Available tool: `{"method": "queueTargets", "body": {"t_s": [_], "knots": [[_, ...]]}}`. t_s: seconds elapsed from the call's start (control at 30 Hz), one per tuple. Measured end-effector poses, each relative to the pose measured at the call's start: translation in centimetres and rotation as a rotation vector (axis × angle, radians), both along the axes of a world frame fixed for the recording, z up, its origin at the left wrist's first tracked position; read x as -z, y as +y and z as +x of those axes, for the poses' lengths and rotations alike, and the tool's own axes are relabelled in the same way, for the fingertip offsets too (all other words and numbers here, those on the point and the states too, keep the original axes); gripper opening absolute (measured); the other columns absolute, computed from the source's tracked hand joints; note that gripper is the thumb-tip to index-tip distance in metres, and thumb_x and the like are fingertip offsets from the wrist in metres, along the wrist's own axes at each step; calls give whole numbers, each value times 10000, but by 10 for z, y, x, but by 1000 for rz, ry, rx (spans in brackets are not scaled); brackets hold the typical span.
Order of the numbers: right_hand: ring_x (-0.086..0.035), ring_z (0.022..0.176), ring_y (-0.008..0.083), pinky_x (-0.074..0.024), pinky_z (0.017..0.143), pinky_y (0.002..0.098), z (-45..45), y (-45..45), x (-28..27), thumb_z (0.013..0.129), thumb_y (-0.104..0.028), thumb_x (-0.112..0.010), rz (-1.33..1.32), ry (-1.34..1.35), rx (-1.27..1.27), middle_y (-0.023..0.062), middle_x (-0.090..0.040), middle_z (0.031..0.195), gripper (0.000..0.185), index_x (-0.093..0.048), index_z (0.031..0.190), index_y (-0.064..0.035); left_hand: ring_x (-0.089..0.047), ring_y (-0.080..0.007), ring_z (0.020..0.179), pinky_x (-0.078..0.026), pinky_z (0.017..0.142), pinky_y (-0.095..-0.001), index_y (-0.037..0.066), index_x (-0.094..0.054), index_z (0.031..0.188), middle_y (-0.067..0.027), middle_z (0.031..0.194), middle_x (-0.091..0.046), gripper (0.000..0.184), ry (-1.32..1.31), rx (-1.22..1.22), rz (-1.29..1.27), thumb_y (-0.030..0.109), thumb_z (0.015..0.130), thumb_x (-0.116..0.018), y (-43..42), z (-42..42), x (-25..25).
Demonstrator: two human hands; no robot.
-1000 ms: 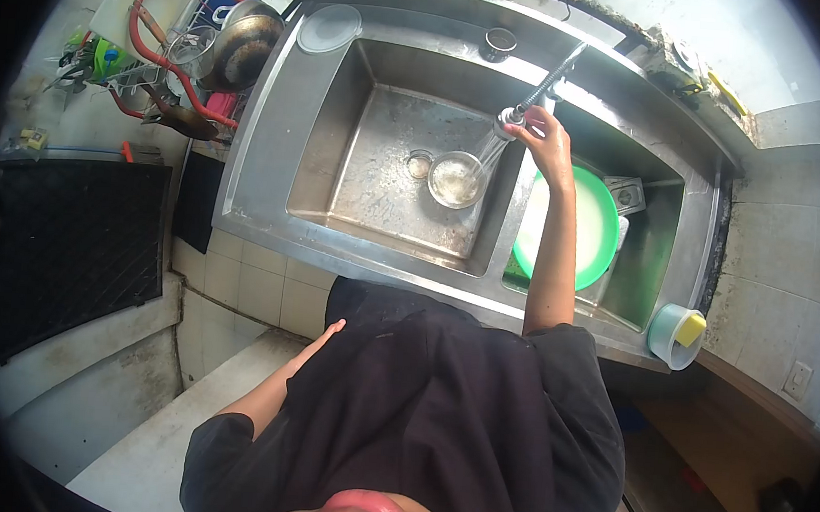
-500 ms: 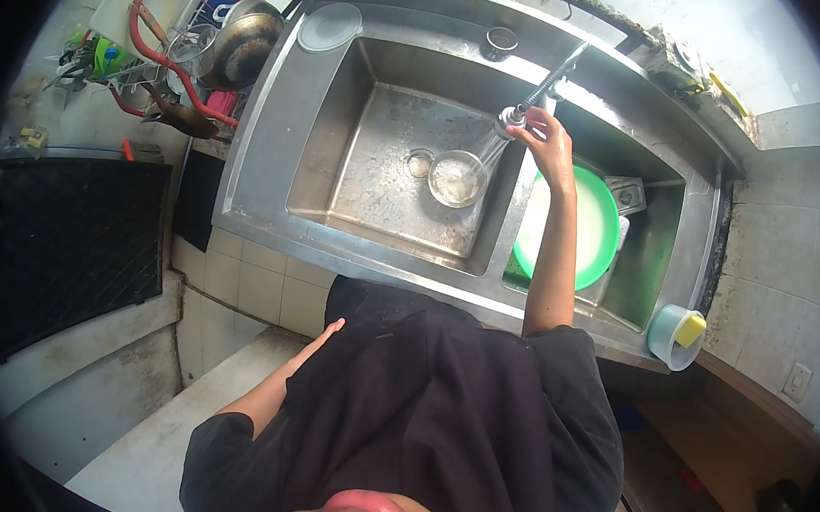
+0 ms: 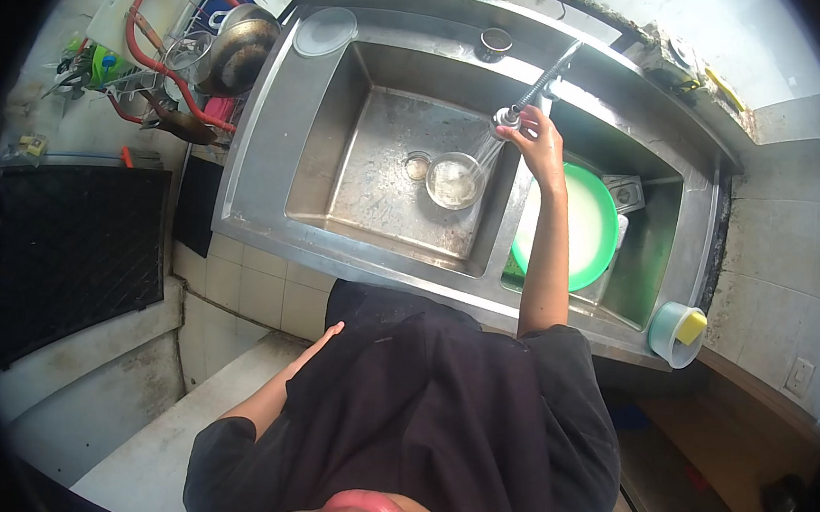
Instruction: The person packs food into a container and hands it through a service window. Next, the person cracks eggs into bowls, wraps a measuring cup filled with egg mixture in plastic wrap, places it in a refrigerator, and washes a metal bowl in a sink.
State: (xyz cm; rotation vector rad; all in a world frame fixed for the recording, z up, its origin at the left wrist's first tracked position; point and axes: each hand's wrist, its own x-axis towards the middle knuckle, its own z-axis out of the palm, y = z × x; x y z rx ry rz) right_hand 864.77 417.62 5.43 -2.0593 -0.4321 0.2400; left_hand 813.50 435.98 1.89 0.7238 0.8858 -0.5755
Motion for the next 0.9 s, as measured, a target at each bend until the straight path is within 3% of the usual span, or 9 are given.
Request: {"method": "queueTargets", "body": {"t_s": [0.07, 0.17, 0.23, 0.37, 0.43, 0.57, 0.77, 0.83, 0.9], "knots": [[-592, 1079, 252, -510, 891, 362, 1, -2, 3, 673, -313, -831, 7, -5, 6, 165, -608, 1151, 650, -571, 1182, -4, -143, -128, 1406, -124, 1145, -273, 38, -156, 1472, -24, 1529, -159, 531, 10, -4, -7, 328, 1037, -247, 1, 4, -15], [-590, 1080, 246, -515, 882, 361, 2, -3, 6, 667, -305, -834, 5, -35, 3, 155, -600, 1164, 636, -581, 1174, -18, -111, -133, 1414, -99, 1155, -276, 36, -137, 1474, -28, 1535, -131, 523, -247, 344, 264, 307, 1037, -233, 3, 13, -34], [-599, 1053, 240, -523, 866, 364, 1, -2, 7, 665, -299, -837, -3, -67, 19, 148, -608, 1105, 608, -596, 1156, -32, -145, -136, 1404, -122, 1147, -273, 43, -170, 1469, -33, 1520, -172, 535, 2, 95, 60, 336, 1031, -265, 0, 17, -24], [-611, 960, 225, -518, 828, 353, 0, 0, 10, 662, -323, -835, -62, -156, 40, 126, -607, 1005, 600, -609, 1145, -49, -229, -131, 1366, -174, 1123, -268, 59, -235, 1455, -28, 1479, -255, 557, -89, 25, 107, 393, 1017, -316, -4, -2, -6], [-597, 867, 210, -499, 791, 350, -2, 1, 7, 646, -360, -838, -125, -199, 57, 103, -588, 928, 603, -622, 1115, -49, -283, -127, 1326, -208, 1102, -264, 68, -270, 1444, -21, 1447, -303, 574, 11, 12, 76, 430, 1005, -347, -5, 8, -14], [-580, 824, 201, -481, 773, 340, -6, 7, -12, 633, -386, -838, -255, -127, 98, 95, -585, 918, 606, -626, 1088, -47, -287, -128, 1321, -204, 1104, -261, 64, -269, 1444, -20, 1444, -303, 584, 57, 35, 35, 441, 1004, -340, -4, 15, -20], [-600, 876, 183, -479, 781, 318, 1, 18, 23, 649, -348, -840, -23, -188, 95, 97, -596, 926, 515, -646, 1049, -87, -295, -120, 1318, -216, 1098, -255, 51, -326, 1417, -18, 1436, -329, 626, 148, 4, 73, 497, 980, -368, -10, 18, -32], [-610, 893, 181, -483, 785, 324, 6, 21, 38, 664, -328, -835, 157, 79, 92, 98, -598, 936, 469, -654, 1033, -104, -327, -126, 1296, -236, 1086, -256, 52, -343, 1406, -18, 1427, -346, 615, -62, 64, 276, 495, 981, -368, -13, 14, -37], [-603, 838, 237, -482, 753, 360, 0, 15, 27, 682, -332, -816, 51, -86, 86, 114, -564, 904, 459, -644, 1030, -87, -351, -129, 1276, -254, 1075, -257, 62, -351, 1403, -17, 1408, -367, 606, 78, 36, 157, 496, 980, -369, -14, 39, -57]]}}
